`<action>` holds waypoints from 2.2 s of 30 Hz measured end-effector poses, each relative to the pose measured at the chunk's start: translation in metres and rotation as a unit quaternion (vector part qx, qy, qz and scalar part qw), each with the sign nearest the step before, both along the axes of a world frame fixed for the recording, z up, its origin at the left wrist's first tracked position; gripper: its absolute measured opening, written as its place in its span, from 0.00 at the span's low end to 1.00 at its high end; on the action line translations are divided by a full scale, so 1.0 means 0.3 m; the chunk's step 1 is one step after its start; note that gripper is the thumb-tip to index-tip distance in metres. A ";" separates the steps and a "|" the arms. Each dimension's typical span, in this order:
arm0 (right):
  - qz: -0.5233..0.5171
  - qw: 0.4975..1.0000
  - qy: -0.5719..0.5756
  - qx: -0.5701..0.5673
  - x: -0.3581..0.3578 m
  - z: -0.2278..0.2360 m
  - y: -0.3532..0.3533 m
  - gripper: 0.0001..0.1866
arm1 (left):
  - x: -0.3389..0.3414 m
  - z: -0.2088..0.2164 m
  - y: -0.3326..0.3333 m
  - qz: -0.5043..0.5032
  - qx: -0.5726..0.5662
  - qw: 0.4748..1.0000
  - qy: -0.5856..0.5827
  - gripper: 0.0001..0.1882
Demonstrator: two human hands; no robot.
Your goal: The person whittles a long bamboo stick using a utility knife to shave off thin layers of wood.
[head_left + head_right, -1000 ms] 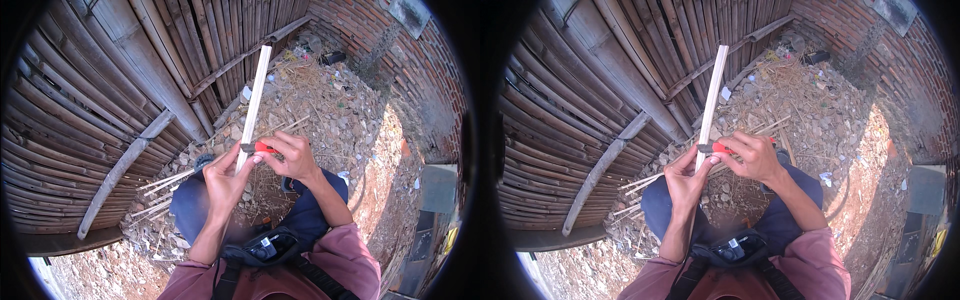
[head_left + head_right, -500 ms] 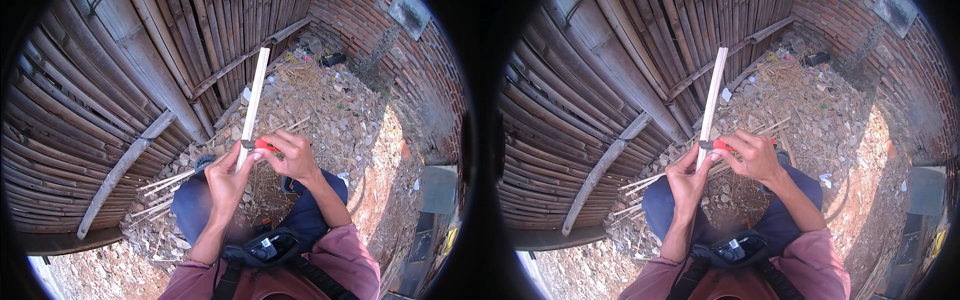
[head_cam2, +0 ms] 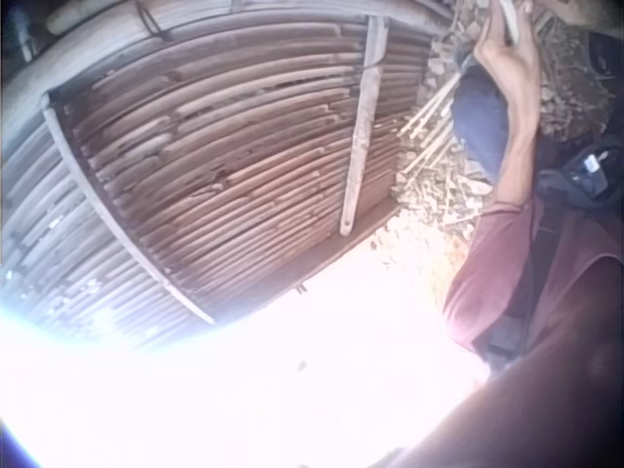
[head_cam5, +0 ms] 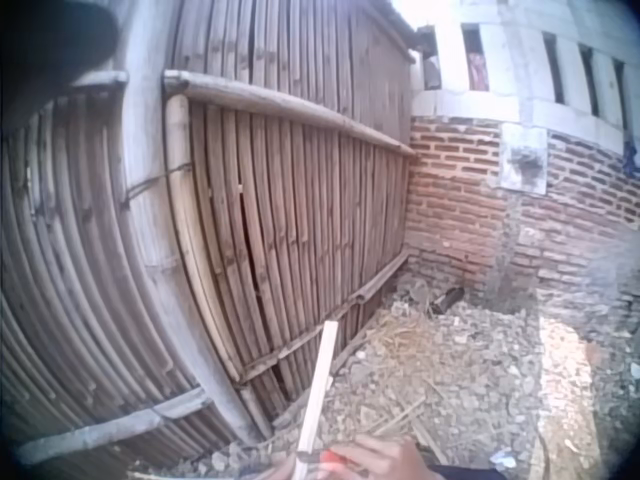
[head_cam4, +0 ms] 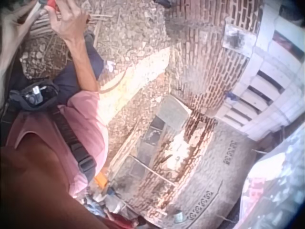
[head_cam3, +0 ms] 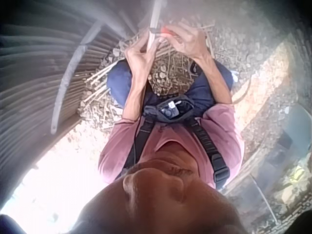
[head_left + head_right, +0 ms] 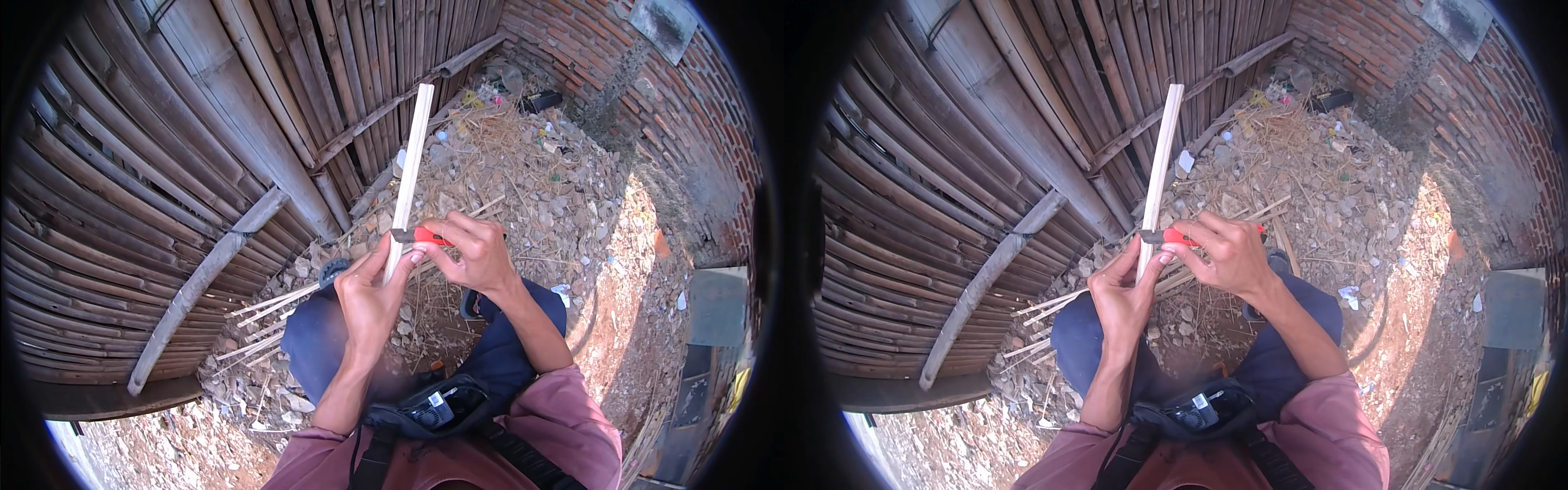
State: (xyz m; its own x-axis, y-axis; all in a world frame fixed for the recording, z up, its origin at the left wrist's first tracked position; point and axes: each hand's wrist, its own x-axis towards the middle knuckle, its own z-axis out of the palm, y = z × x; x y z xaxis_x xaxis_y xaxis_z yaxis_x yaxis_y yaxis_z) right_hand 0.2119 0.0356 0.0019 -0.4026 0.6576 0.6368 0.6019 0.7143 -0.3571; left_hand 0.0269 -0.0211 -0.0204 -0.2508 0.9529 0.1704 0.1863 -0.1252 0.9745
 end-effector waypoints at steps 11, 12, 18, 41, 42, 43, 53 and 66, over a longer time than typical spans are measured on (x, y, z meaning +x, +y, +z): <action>-0.055 0.998 0.033 -0.001 0.020 0.012 0.028 0.13 | -0.004 0.023 -0.008 -0.009 0.000 0.998 0.062 0.26; -0.079 0.996 0.052 0.000 0.037 0.014 0.051 0.14 | -0.002 0.026 -0.020 -0.015 0.002 0.998 0.069 0.26; -0.181 0.966 0.176 -0.047 0.236 0.046 0.159 0.15 | 0.010 0.018 -0.048 -0.048 0.016 0.995 0.082 0.27; 0.032 0.998 0.007 -0.048 0.045 -0.015 0.017 0.13 | 0.010 0.006 -0.009 -0.014 0.008 0.999 0.036 0.25; 0.029 0.999 0.003 -0.044 0.043 -0.013 0.017 0.13 | 0.009 0.014 -0.011 -0.011 0.003 0.999 0.039 0.25; 0.026 0.999 -0.001 -0.040 0.042 -0.012 0.016 0.13 | 0.008 0.014 -0.011 -0.011 0.001 0.999 0.037 0.25; 0.004 0.999 0.030 -0.036 0.051 -0.016 0.042 0.13 | 0.015 -0.017 -0.007 0.013 0.036 0.997 0.061 0.23; 0.004 0.999 0.029 -0.025 0.042 0.002 0.050 0.14 | 0.006 -0.022 -0.014 0.024 0.074 0.993 0.089 0.21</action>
State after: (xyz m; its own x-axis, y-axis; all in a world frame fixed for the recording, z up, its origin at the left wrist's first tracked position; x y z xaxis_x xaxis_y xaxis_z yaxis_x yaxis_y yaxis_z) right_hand 0.2244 0.0506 0.0026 -0.3720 0.6856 0.6257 0.5734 0.6998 -0.4259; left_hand 0.0286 -0.0255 -0.0271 -0.2482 0.9019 0.3536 0.3630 -0.2518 0.8971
